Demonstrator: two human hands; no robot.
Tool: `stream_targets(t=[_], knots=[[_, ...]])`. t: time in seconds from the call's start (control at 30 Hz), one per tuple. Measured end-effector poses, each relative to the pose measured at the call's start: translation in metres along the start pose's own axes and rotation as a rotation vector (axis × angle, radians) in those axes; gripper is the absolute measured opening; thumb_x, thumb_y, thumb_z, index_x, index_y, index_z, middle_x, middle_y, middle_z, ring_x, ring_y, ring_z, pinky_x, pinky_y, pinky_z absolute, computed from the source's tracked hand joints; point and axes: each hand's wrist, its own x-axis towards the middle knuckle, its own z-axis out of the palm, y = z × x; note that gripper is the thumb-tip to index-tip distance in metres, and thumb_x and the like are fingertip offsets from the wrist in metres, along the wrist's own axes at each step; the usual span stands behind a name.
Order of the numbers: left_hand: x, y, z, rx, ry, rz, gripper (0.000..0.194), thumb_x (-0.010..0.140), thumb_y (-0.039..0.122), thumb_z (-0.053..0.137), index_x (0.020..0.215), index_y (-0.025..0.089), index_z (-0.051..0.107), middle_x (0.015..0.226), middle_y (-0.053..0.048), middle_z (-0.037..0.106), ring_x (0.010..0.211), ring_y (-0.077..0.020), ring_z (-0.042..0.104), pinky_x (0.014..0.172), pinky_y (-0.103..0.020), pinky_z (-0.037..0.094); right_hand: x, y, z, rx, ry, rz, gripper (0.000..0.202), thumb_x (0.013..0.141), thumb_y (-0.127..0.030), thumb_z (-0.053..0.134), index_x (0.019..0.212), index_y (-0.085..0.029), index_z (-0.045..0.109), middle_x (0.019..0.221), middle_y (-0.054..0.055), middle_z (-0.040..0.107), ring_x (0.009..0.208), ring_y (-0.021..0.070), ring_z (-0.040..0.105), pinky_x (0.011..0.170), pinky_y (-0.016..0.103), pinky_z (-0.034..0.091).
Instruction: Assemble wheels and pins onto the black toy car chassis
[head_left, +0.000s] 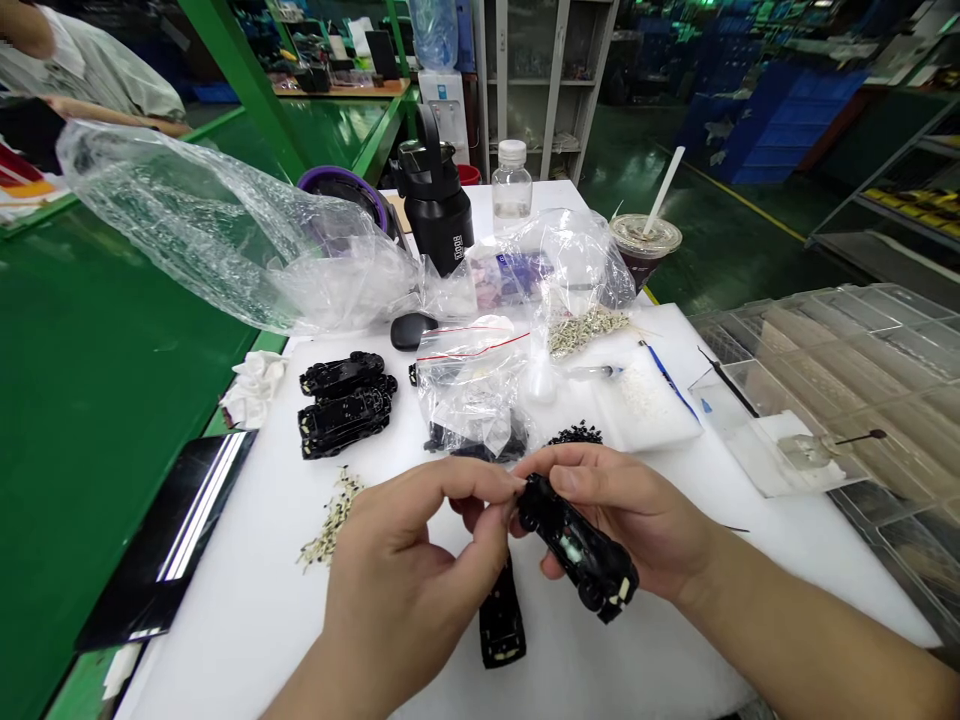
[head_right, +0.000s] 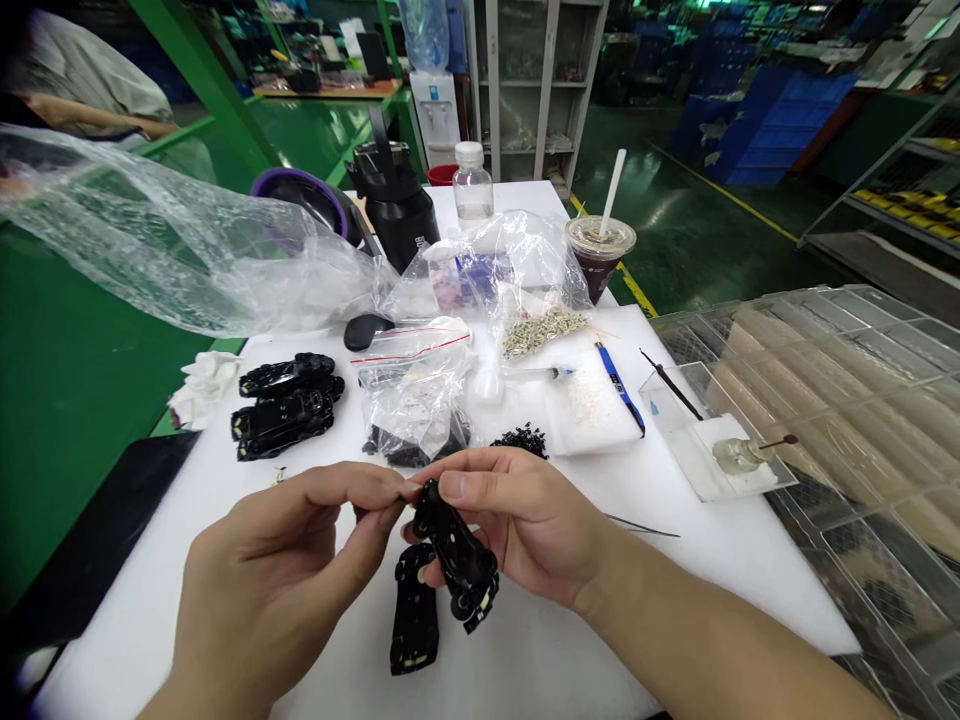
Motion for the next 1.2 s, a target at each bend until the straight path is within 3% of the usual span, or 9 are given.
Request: stream_targets(t=[0.2, 0.3, 0.57, 0.77, 0.93, 1.2], knots=[[-0.0002, -0.0029, -0.003, -0.089, -0.025, -0.103, 0.027, 0.085, 0.007, 0.063, 0.098, 0.03, 0.063, 0.081, 0.009, 0.07, 0.072, -0.0073, 0.067, 0.067, -0.016, 0.055, -0.0009, 0.0002, 0.0002, 0.021, -0.02, -0.004, 0.025, 0.083, -0.025, 0.077, 0.102, -0.009, 0.076, 0.086, 0.009, 0.07, 0.081, 0.0159, 0.071, 0.064, 0.026, 0.064], [-0.0005, -0.0039, -0.0023, -0.091, -0.042, -0.09, 0.037, 0.085, 0.007, 0.063, 0.109, 0.035, 0.065, 0.086, 0.008, 0.073, 0.075, -0.008, 0.068, 0.071, -0.017, 0.056, -0.0022, 0.0, 0.0003, 0.027, -0.029, -0.006, 0.025, 0.084, -0.024, 0.077, 0.104, -0.009, 0.076, 0.088, 0.009, 0.071, 0.081, 0.0161, 0.072, 0.064, 0.025, 0.064], [-0.003, -0.0034, -0.0031, -0.06, -0.015, -0.099, 0.03, 0.085, 0.009, 0.065, 0.103, 0.033, 0.066, 0.084, 0.009, 0.072, 0.074, -0.0073, 0.067, 0.069, -0.017, 0.055, -0.0021, 0.0004, -0.0014, 0.037, -0.044, -0.014, 0.027, 0.085, -0.025, 0.075, 0.106, -0.008, 0.075, 0.092, 0.01, 0.073, 0.081, 0.0172, 0.072, 0.067, 0.027, 0.065], [-0.0037, -0.0048, -0.0004, -0.079, -0.006, -0.067, 0.04, 0.087, 0.007, 0.063, 0.115, 0.035, 0.065, 0.088, 0.008, 0.073, 0.077, -0.0079, 0.068, 0.074, -0.019, 0.056, -0.0012, -0.0002, -0.0023, 0.045, -0.033, -0.022, 0.026, 0.085, -0.023, 0.074, 0.107, -0.008, 0.075, 0.092, 0.011, 0.074, 0.088, 0.0201, 0.073, 0.069, 0.029, 0.065], [0.0001, -0.0011, -0.0028, -0.023, -0.001, 0.045, 0.039, 0.088, 0.002, 0.058, 0.105, 0.036, 0.069, 0.094, 0.009, 0.07, 0.085, -0.0034, 0.064, 0.074, -0.011, 0.05, -0.0023, -0.0018, -0.0004, 0.083, -0.071, -0.044, 0.025, 0.085, -0.02, 0.073, 0.106, -0.006, 0.075, 0.09, 0.011, 0.073, 0.092, 0.0213, 0.073, 0.071, 0.03, 0.065], [0.0007, -0.0014, -0.0025, 0.02, 0.015, 0.001, 0.032, 0.087, 0.005, 0.063, 0.098, 0.035, 0.068, 0.092, 0.014, 0.073, 0.083, -0.0021, 0.067, 0.076, -0.009, 0.052, -0.0052, -0.0028, 0.0004, 0.099, -0.082, -0.055, 0.025, 0.091, -0.018, 0.062, 0.111, -0.005, 0.071, 0.095, 0.016, 0.073, 0.092, 0.0205, 0.073, 0.071, 0.027, 0.064]])
